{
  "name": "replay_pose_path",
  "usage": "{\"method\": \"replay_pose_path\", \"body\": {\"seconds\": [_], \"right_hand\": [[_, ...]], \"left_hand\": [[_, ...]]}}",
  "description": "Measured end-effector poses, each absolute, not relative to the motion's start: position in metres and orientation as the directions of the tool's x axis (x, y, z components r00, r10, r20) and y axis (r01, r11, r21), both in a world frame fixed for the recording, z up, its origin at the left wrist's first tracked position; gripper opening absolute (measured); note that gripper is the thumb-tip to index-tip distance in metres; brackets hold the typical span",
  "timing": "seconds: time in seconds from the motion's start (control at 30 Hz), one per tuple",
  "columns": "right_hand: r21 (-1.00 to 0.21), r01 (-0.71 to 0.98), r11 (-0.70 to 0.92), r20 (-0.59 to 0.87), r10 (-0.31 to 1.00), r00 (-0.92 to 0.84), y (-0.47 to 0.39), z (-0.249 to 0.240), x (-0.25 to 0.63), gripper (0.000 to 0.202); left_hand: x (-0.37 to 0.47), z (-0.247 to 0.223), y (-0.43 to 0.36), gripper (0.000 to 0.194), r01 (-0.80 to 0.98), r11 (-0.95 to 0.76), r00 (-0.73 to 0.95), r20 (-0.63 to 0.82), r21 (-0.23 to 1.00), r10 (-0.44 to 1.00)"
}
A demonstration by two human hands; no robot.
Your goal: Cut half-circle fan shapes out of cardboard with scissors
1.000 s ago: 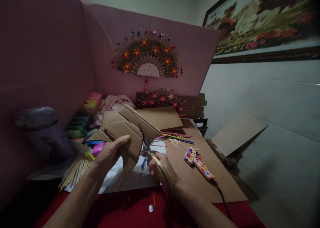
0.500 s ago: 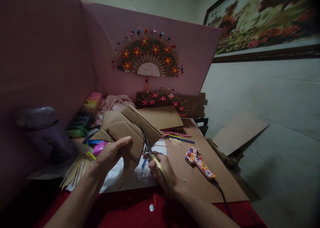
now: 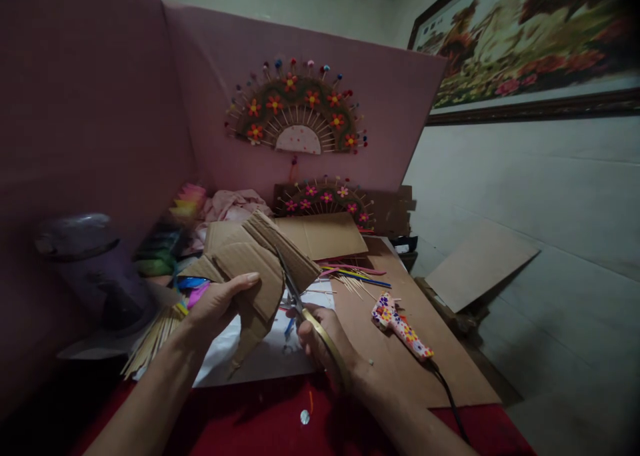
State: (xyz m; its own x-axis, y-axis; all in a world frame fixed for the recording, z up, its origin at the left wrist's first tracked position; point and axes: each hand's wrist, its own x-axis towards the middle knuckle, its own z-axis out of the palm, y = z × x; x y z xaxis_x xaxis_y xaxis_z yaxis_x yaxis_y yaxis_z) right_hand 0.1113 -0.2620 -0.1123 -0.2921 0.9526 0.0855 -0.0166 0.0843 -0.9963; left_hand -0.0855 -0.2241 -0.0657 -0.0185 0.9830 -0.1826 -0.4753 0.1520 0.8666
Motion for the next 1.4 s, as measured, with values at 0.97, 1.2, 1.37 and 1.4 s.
{"method": "replay_pose_path", "body": {"seconds": [0.97,1.2,1.37,1.4], "right_hand": [[-0.992,-0.087,0.088,0.112,0.935,-0.338,-0.265,-0.105,0.111,0.081],[-0.994,-0.049,0.096,0.107,0.93,-0.35,-0.263,-0.111,0.113,0.075],[-0.987,-0.042,0.152,0.157,0.934,-0.32,-0.265,-0.109,0.111,0.073],[-0.986,-0.038,0.161,0.165,0.935,-0.314,-0.265,-0.11,0.111,0.07]], "left_hand": [[-0.09,-0.058,-0.228,0.009,-0.38,0.188,-0.009,-0.207,0.906,0.978],[-0.089,-0.057,-0.23,0.011,-0.375,0.217,0.047,-0.215,0.901,0.975],[-0.094,-0.061,-0.227,0.016,-0.347,0.221,0.056,-0.215,0.911,0.975],[-0.095,-0.062,-0.227,0.017,-0.342,0.224,0.059,-0.217,0.912,0.974]]}}
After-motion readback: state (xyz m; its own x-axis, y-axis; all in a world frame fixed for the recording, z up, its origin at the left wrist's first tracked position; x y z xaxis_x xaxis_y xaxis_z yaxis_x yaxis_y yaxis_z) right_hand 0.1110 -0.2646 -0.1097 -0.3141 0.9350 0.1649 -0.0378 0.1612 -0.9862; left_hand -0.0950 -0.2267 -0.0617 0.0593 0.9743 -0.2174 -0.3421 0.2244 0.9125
